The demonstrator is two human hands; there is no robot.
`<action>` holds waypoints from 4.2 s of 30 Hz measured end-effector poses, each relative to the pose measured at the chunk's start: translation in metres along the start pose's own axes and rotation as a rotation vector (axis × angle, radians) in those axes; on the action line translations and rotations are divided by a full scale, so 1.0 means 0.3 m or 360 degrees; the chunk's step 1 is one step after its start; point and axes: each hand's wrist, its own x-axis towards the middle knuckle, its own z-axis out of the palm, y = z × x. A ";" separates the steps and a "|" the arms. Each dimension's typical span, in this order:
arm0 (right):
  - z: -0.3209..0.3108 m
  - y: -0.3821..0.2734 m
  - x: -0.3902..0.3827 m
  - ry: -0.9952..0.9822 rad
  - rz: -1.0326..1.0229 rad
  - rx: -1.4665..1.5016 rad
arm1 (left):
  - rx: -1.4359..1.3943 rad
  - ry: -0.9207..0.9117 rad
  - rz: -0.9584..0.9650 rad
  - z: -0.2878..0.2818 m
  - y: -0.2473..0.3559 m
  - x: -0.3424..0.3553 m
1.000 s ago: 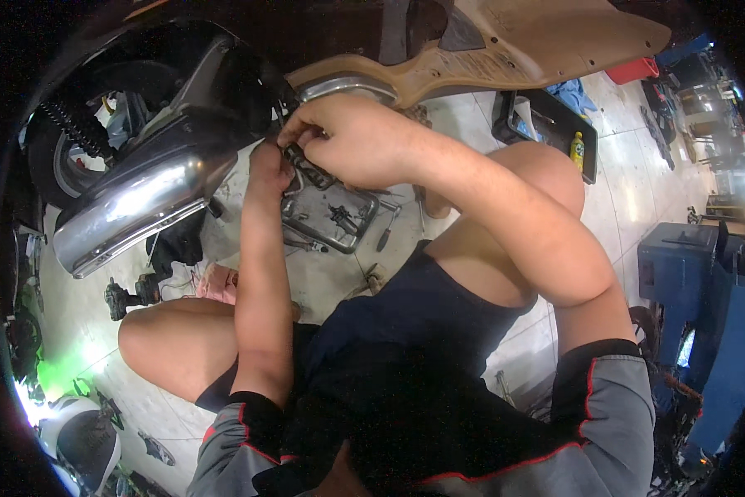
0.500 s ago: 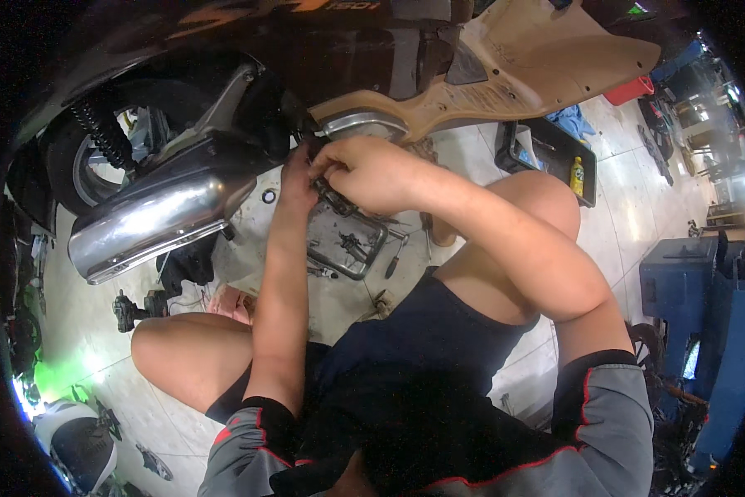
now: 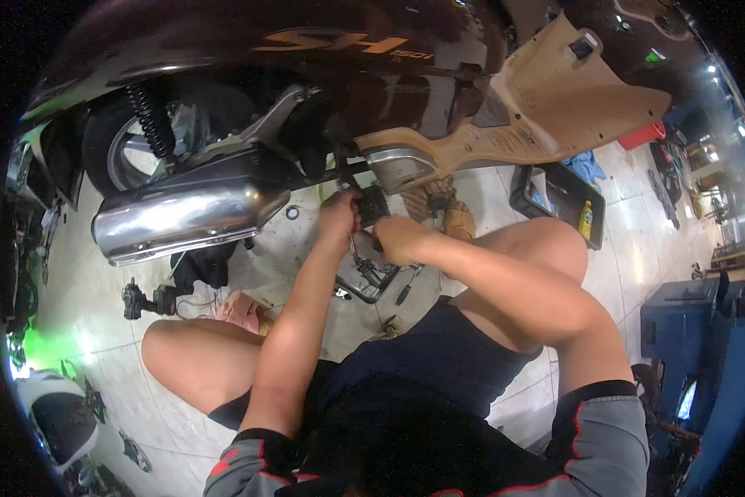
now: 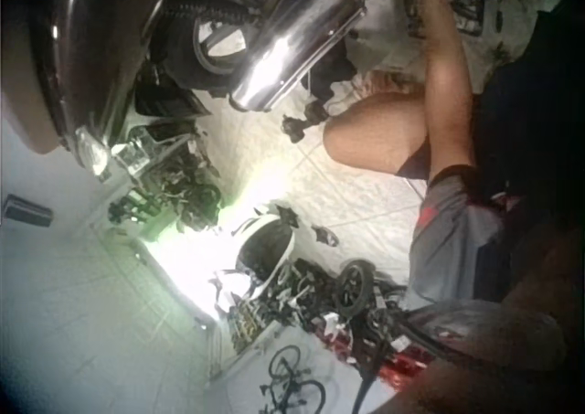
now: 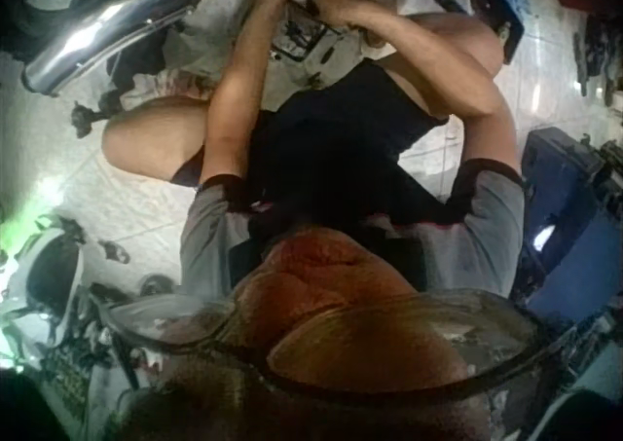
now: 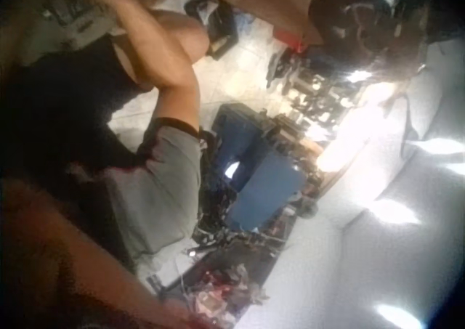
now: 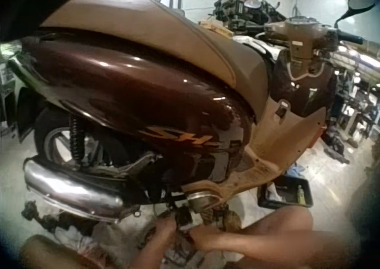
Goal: Disassembling and adjusting components near the exhaust and engine of a motorcycle.
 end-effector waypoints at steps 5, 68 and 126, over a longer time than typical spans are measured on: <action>0.146 0.106 0.120 -0.0308 -0.0066 -0.0346 | 0.0679 -0.0228 0.0344 -0.042 0.182 -0.182; -0.120 -0.300 -0.036 -0.0218 -0.0306 0.1129 | 0.1467 -0.0313 0.1096 -0.463 0.338 -0.620; -0.122 -0.293 -0.022 0.0074 -0.0325 0.1954 | 0.0343 -0.0466 0.0102 -0.444 0.378 -0.612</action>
